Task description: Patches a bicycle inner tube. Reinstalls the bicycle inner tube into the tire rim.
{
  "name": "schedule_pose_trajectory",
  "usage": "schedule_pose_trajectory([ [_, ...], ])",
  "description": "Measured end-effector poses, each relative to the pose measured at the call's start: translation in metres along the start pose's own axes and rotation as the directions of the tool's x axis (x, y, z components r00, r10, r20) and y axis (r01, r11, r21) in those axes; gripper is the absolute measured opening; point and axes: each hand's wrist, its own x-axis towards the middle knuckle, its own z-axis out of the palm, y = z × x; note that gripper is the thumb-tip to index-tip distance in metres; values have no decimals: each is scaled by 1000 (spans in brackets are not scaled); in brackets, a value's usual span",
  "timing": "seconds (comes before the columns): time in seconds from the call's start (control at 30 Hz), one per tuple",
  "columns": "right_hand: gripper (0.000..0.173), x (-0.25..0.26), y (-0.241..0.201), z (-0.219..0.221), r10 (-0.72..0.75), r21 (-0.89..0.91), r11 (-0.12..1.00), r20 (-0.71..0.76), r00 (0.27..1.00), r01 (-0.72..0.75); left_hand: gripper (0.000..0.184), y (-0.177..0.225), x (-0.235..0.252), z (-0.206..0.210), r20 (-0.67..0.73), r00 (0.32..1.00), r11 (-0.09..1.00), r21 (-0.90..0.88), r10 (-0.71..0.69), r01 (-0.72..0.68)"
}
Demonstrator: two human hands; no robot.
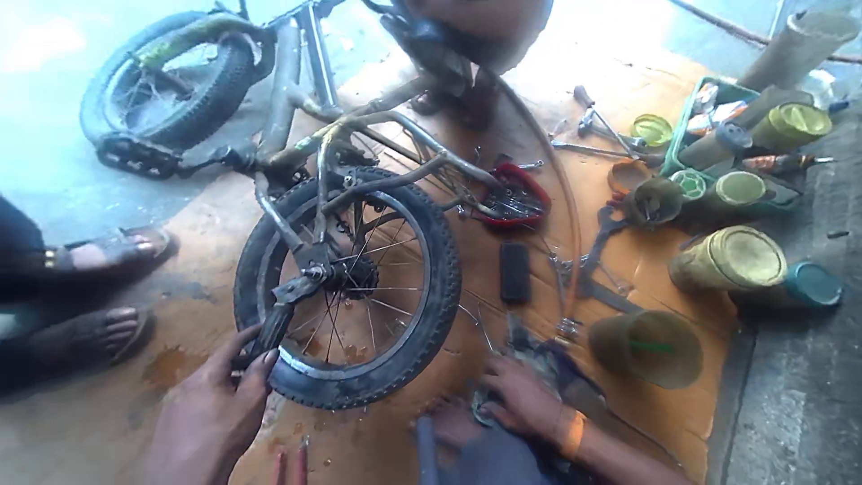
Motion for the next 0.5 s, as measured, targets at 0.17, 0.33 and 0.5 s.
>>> schedule_pose_trajectory([
  [0.17, 78, 40, -33, -16, 162, 846, 525, -205, 965, 91, 55, -3, 10, -2, -26, 998, 994, 96, 50, -47],
  [0.33, 83, 72, -89, -17, 215, 976, 150, -190, 958, 160, 46, -10, 31, -31, 58, 986, 979, 126, 154, -160],
  [0.5, 82, 76, -106, -9, 162, 981, 175, -113, 980, 84, 44, -32, 63, -58, 204, 888, 870, 203, 411, -449],
])
